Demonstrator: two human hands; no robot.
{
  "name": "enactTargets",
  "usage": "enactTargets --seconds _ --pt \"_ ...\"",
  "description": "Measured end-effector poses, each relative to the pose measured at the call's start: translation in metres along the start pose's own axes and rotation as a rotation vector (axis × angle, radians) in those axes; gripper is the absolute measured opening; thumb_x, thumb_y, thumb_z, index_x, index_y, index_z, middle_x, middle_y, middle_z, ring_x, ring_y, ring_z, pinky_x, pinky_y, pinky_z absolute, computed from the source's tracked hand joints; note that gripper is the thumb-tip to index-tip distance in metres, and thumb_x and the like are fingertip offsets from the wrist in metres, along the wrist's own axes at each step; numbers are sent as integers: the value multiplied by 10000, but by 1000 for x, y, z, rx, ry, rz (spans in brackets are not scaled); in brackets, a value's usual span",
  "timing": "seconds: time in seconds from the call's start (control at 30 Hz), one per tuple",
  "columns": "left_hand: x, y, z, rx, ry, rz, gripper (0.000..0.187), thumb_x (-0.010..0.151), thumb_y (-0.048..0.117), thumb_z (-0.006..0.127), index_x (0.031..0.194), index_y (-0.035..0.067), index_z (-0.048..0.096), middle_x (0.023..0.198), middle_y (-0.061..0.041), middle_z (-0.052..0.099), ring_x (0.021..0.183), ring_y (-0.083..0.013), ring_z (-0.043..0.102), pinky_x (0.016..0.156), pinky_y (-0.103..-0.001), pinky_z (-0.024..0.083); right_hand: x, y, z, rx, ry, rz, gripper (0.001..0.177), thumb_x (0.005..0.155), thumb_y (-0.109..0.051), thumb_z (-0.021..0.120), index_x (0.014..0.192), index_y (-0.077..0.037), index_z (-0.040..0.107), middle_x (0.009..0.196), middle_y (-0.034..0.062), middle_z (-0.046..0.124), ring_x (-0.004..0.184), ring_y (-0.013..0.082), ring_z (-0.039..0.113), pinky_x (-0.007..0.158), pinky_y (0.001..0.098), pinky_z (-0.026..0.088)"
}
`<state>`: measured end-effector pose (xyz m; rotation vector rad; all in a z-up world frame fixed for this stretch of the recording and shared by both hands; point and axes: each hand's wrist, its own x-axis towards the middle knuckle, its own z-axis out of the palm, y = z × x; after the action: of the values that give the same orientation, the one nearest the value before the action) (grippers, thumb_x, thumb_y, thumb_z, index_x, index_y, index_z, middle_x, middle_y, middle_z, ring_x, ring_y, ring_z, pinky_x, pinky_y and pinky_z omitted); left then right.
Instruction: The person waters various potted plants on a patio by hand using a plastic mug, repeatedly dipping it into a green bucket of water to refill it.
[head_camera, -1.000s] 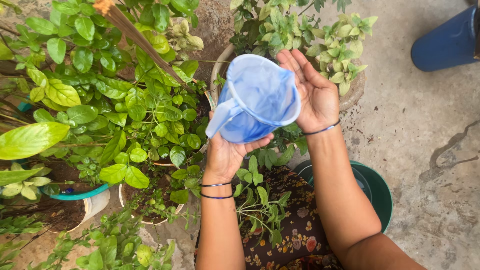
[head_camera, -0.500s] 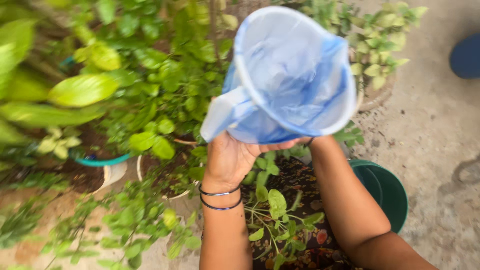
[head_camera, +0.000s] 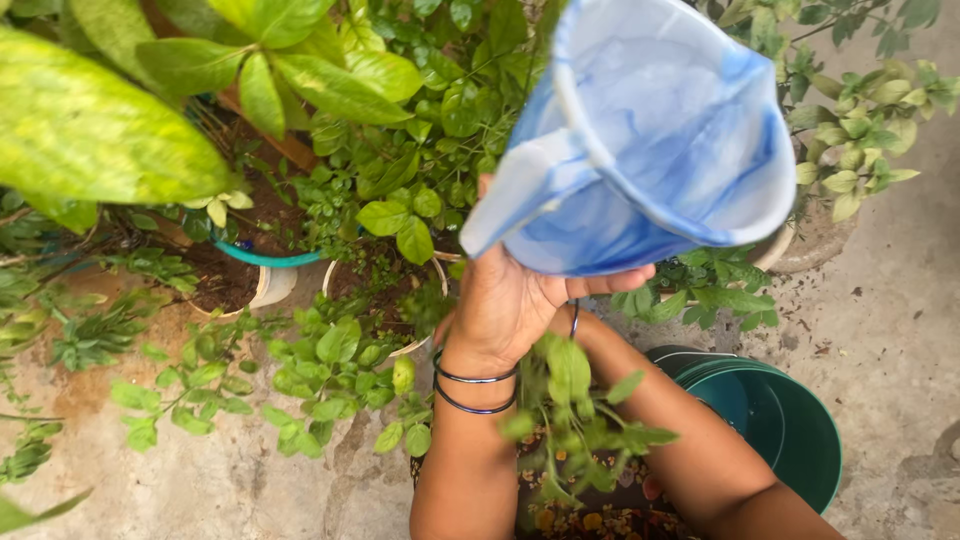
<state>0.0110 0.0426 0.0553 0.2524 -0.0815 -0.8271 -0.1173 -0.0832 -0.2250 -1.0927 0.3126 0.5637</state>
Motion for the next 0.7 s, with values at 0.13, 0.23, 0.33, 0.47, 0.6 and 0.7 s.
enactTargets --seconds 0.13,0.23,0.33,0.47,0.6,0.7 --pt "-19 6 2 129 68 95 766 1175 632 377 1588 -11 317 1475 -300 538 1105 -505 648 839 -649 542 15 -14 -1 -15 554 -303 588 1008 -272 535 1501 21 406 1472 171 520 1338 245 512 1082 378 427" --pt "-38 17 3 270 297 168 831 1066 622 436 1591 -12 323 1546 -236 484 1207 -452 614 938 -625 547 59 -37 10 -58 691 -405 583 997 -282 563 1471 27 423 1418 181 545 1277 269 540 1046 398 450" --pt "-62 28 14 -53 393 236 877 1039 639 376 1635 0 303 1577 -227 465 1280 -422 634 985 -575 635 76 -52 34 -241 503 -445 580 986 -292 592 1442 33 441 1365 191 570 1217 292 567 1009 418 473" --pt "-116 47 43 284 426 337 914 978 723 414 1580 56 244 1484 -231 447 1205 -482 595 830 -647 646 59 -56 84 -477 105 -596 578 970 -306 629 1402 41 465 1293 204 603 1136 324 605 960 445 503" --pt "-170 65 57 264 386 447 940 996 708 418 1632 40 236 1564 -318 439 1198 -549 607 832 -606 611 56 -100 133 -669 13 -903 578 955 -320 667 1363 49 488 1222 217 635 1055 355 642 911 472 533" --pt "-223 77 48 318 432 513 895 1089 638 440 1552 -106 253 1426 -393 497 1057 -613 620 819 -623 606 33 -135 167 -591 197 -416 445 949 -266 659 1266 30 557 1030 187 737 904 310 717 805 461 586"
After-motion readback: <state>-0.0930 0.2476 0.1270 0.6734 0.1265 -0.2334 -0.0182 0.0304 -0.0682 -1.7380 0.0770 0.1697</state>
